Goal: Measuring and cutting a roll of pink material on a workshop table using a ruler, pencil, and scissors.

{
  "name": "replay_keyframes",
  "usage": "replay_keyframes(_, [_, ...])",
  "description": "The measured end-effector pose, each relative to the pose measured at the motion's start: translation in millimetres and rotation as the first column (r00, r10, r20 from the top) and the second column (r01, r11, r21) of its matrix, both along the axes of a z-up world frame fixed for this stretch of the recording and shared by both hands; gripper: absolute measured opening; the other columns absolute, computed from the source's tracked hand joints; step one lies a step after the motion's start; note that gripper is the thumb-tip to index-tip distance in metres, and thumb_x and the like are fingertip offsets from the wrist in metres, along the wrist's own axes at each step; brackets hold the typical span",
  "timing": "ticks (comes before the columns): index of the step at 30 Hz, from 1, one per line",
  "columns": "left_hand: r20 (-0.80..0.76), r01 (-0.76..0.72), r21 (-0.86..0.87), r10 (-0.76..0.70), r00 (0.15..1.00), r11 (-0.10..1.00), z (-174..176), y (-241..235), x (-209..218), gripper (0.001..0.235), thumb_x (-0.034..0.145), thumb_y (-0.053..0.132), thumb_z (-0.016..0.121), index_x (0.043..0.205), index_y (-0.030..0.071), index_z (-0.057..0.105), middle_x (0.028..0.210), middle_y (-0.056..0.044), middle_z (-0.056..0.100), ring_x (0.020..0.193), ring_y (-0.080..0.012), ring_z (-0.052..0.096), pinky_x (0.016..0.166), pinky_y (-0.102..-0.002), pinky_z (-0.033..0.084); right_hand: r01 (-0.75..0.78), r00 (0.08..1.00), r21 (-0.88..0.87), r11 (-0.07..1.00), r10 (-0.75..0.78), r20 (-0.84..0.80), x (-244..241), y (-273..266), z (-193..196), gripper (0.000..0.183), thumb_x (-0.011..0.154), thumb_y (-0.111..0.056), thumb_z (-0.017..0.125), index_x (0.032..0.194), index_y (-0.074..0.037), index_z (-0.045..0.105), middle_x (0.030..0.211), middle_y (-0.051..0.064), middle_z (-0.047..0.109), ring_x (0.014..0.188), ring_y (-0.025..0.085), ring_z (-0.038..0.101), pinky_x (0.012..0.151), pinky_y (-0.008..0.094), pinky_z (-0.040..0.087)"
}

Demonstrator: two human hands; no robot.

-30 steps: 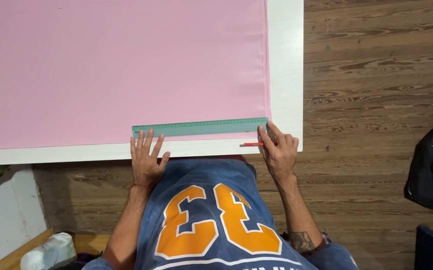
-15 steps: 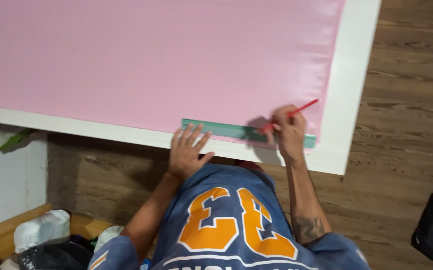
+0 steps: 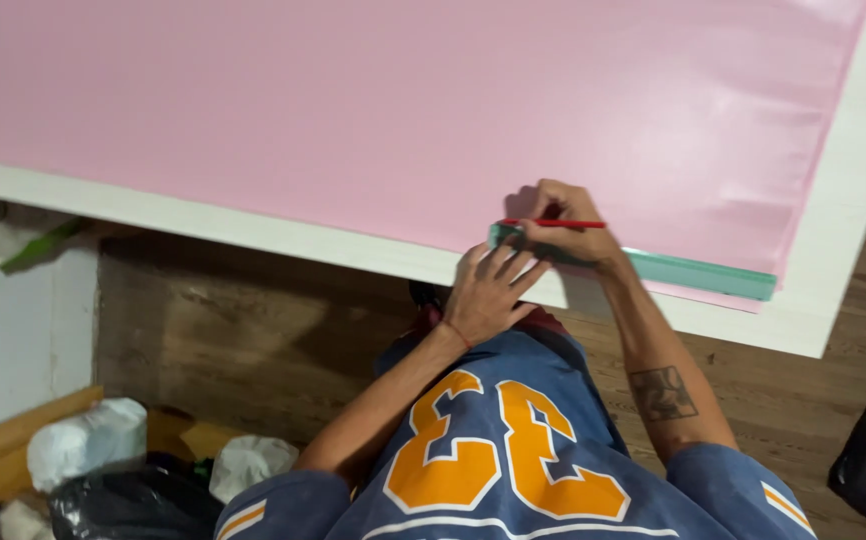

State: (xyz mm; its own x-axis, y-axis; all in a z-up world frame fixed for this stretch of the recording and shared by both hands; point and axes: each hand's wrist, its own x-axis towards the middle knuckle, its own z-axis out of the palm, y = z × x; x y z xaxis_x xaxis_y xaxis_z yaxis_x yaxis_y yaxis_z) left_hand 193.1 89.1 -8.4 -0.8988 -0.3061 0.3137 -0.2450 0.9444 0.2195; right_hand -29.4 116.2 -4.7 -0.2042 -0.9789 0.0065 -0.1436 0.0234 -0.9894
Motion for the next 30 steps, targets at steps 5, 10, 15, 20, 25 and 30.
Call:
replay_keyframes(5, [0.01,-0.004,-0.062,0.004,1.0,0.998,-9.0,-1.5,4.9,0.083,0.078,0.052,0.083,0.152,0.027,0.053,0.148,-0.004,0.054,0.143,-0.0292,0.045,0.122,-0.056,0.034,-0.053,0.998,0.072,0.996,0.055,-0.021,10.0,-6.8,28.5,0.022,0.087,-0.013,0.088,0.085,-0.003,0.069,0.075,0.006,0.06,0.069,0.012,0.056,0.06,0.024,0.044])
replay_keyframes(10, [0.008,-0.001,-0.115,0.002,1.0,0.993,-16.4,2.2,6.5,0.103,0.066,0.051,0.093,0.155,0.025,0.048,0.152,-0.007,0.052,0.147,-0.0329,0.044,0.123,-0.058,0.037,-0.034,0.998,0.106,0.994,0.038,-0.041,11.5,-1.9,28.4,0.02,0.087,-0.007,0.087,0.082,-0.002,0.069,0.07,0.006,0.059,0.062,0.009,0.057,0.056,0.02,0.044])
replay_keyframes(15, [-0.002,-0.022,-0.121,0.022,1.0,0.992,-17.9,3.9,4.9,0.107,0.062,0.049,0.097,0.154,0.026,0.049,0.152,-0.006,0.052,0.148,-0.0317,0.044,0.124,-0.057,0.037,-0.008,0.999,0.09,0.996,0.011,-0.03,12.5,-1.4,27.3,0.019,0.086,-0.006,0.086,0.082,0.0,0.068,0.071,0.008,0.062,0.062,0.007,0.057,0.054,0.02,0.044])
replay_keyframes(20, [-0.016,-0.024,-0.126,0.023,1.0,0.992,-25.2,6.8,5.1,0.102,0.067,0.049,0.094,0.155,0.026,0.049,0.152,-0.006,0.052,0.148,-0.0316,0.044,0.124,-0.058,0.035,-0.011,0.999,0.083,0.997,0.015,-0.051,7.6,1.9,16.6,0.019,0.086,-0.006,0.085,0.082,0.0,0.068,0.069,0.009,0.06,0.061,0.008,0.056,0.054,0.02,0.044])
replay_keyframes(25, [-0.012,-0.019,-0.122,0.017,1.0,0.992,-22.0,5.9,4.5,0.1,0.069,0.047,0.094,0.155,0.027,0.048,0.156,-0.007,0.05,0.15,-0.0322,0.043,0.124,-0.058,0.035,-0.01,0.998,0.056,0.998,0.014,-0.065,8.0,0.5,16.7,0.019,0.087,-0.007,0.086,0.081,0.0,0.069,0.069,0.008,0.06,0.061,0.008,0.055,0.054,0.02,0.043])
replay_keyframes(30, [-0.006,-0.005,-0.105,0.004,1.0,0.994,-26.7,7.7,5.6,0.098,0.066,0.045,0.095,0.153,0.028,0.051,0.154,-0.006,0.051,0.148,-0.0318,0.044,0.124,-0.06,0.034,-0.002,1.0,0.046,0.999,0.002,-0.002,10.4,-3.0,22.6,0.018,0.085,-0.005,0.086,0.08,0.0,0.069,0.068,0.007,0.06,0.06,0.007,0.055,0.053,0.019,0.044])
